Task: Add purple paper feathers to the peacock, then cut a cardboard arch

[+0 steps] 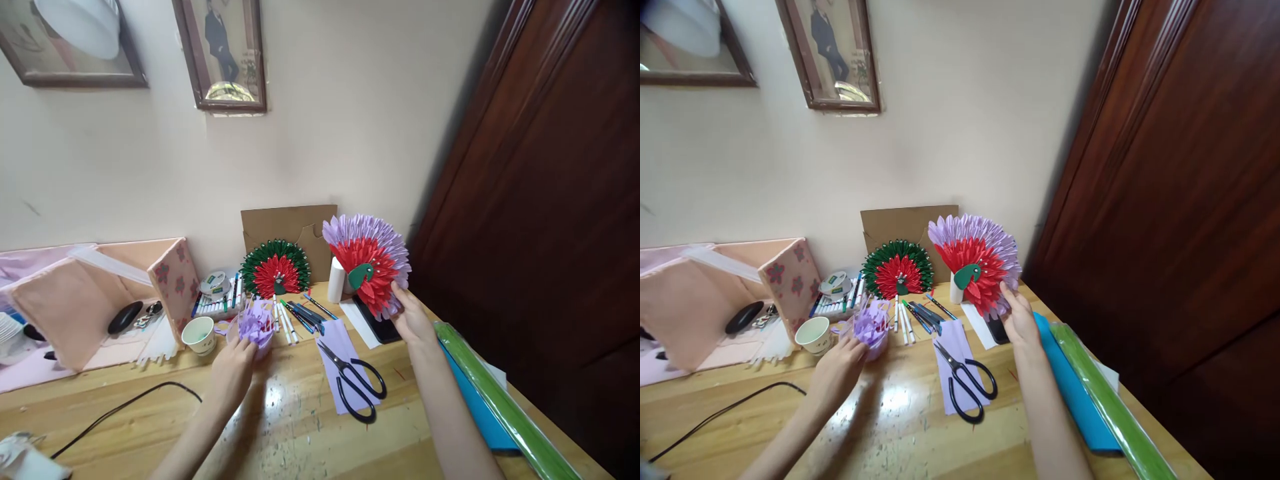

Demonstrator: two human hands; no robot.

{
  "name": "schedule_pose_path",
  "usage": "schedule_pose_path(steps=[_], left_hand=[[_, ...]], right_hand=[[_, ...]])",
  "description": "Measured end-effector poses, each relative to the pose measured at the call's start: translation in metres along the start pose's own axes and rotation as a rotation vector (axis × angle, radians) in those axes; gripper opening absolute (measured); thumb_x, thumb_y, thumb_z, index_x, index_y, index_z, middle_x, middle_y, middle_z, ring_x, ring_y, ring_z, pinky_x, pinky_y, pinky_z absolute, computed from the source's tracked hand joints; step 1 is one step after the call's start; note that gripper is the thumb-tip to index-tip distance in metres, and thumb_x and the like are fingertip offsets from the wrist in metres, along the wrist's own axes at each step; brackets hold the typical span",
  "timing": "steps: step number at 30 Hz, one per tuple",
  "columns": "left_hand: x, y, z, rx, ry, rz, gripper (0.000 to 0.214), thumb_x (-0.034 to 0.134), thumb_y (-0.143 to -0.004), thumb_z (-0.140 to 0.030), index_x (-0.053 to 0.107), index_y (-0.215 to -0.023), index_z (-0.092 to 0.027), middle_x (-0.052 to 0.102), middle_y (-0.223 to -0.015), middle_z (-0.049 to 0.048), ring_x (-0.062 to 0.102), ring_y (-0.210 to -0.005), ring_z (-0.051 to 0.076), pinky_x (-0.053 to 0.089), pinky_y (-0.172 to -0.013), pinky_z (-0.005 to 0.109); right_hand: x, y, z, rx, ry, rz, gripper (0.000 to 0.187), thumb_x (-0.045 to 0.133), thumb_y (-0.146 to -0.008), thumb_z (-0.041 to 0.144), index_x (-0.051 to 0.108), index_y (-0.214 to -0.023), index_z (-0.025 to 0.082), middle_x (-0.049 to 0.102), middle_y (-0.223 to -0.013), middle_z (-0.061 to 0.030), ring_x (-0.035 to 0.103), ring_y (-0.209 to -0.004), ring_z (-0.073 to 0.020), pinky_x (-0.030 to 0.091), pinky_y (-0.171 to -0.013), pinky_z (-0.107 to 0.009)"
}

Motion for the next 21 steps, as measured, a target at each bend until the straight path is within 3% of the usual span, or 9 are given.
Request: schedule_pose_path(steps=[5, 9, 12, 14, 16, 18, 21], left_hand=[[-0.008, 0.027, 0.005, -0.047, 0.023, 0.182, 0.023, 0.047, -0.078, -0.008, 0.066, -0.08, -0.019, 0.067, -0.091, 0.0099, 0.058, -0.088, 0.028, 0.042, -0.072, 0.036], [-0.054, 0.013, 0.023, -0.088, 0.132, 0.106, 0.033, 0.065, -0.07, -0.022, 0.064, -0.102, -0.02, 0.064, -0.106, 0.0106, 0.053, -0.101, 0.03, 0.042, -0.083, 0.039], [-0.086, -0.037, 0.038, -0.111, 0.209, -0.062, 0.032, 0.049, -0.084, -0.041, 0.062, -0.104, -0.02, 0.063, -0.108, 0.0102, 0.052, -0.104, 0.028, 0.039, -0.087, 0.037], [-0.089, -0.082, 0.05, -0.209, 0.216, -0.103, 0.042, 0.048, -0.084, -0.046, 0.057, -0.112, -0.016, 0.058, -0.117, 0.0127, 0.049, -0.112, 0.027, 0.035, -0.094, 0.034], [-0.077, -0.127, 0.062, -0.309, 0.205, -0.11, 0.058, 0.056, -0.077, -0.049, 0.05, -0.119, -0.008, 0.053, -0.123, 0.0207, 0.046, -0.116, 0.032, 0.034, -0.094, 0.036], [-0.058, -0.161, 0.072, -0.389, 0.208, -0.091, 0.068, 0.064, -0.069, -0.053, 0.051, -0.113, -0.004, 0.055, -0.117, 0.0258, 0.049, -0.113, 0.036, 0.036, -0.09, 0.038], [-0.033, -0.189, 0.083, -0.451, 0.231, -0.089, 0.071, 0.071, -0.059, -0.056, 0.053, -0.106, -0.006, 0.057, -0.113, 0.0269, 0.049, -0.113, 0.039, 0.038, -0.087, 0.038]], right_hand=[[0.002, -0.001, -0.002, -0.144, -0.025, -0.118, 0.038, 0.079, -0.056, 0.041, 0.065, -0.084, 0.018, 0.072, -0.09, -0.0055, 0.066, -0.092, -0.0256, 0.056, -0.076, -0.035], [0.012, -0.004, -0.006, -0.219, 0.012, -0.154, 0.04, 0.08, -0.056, 0.037, 0.066, -0.087, 0.017, 0.071, -0.093, -0.0056, 0.065, -0.095, -0.0255, 0.054, -0.081, -0.036], [0.03, -0.005, -0.011, -0.212, 0.093, -0.082, 0.045, 0.078, -0.058, 0.039, 0.066, -0.094, 0.016, 0.072, -0.092, -0.0066, 0.064, -0.096, -0.0268, 0.053, -0.083, -0.038], [0.045, -0.006, -0.014, -0.209, 0.126, -0.037, 0.047, 0.077, -0.059, 0.041, 0.066, -0.096, 0.016, 0.072, -0.091, -0.0072, 0.065, -0.094, -0.0273, 0.053, -0.081, -0.039], [0.057, -0.005, -0.019, -0.21, 0.149, -0.014, 0.046, 0.076, -0.06, 0.043, 0.066, -0.096, 0.015, 0.072, -0.092, -0.0079, 0.066, -0.092, -0.0271, 0.053, -0.08, -0.038], [0.064, -0.005, -0.024, -0.19, 0.182, -0.009, 0.044, 0.076, -0.059, 0.043, 0.067, -0.093, 0.015, 0.072, -0.092, -0.0087, 0.066, -0.089, -0.0271, 0.053, -0.079, -0.038], [0.064, -0.01, -0.036, -0.111, 0.26, 0.037, 0.045, 0.078, -0.056, 0.042, 0.068, -0.089, 0.014, 0.073, -0.089, -0.0099, 0.067, -0.085, -0.0283, 0.053, -0.078, -0.04]])
Point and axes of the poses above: each hand's wrist, its own y-axis away from the middle knuckle, its own x-axis out of the palm, z = x × y, the point moved 3 cm from there along -y, towards the middle knuckle
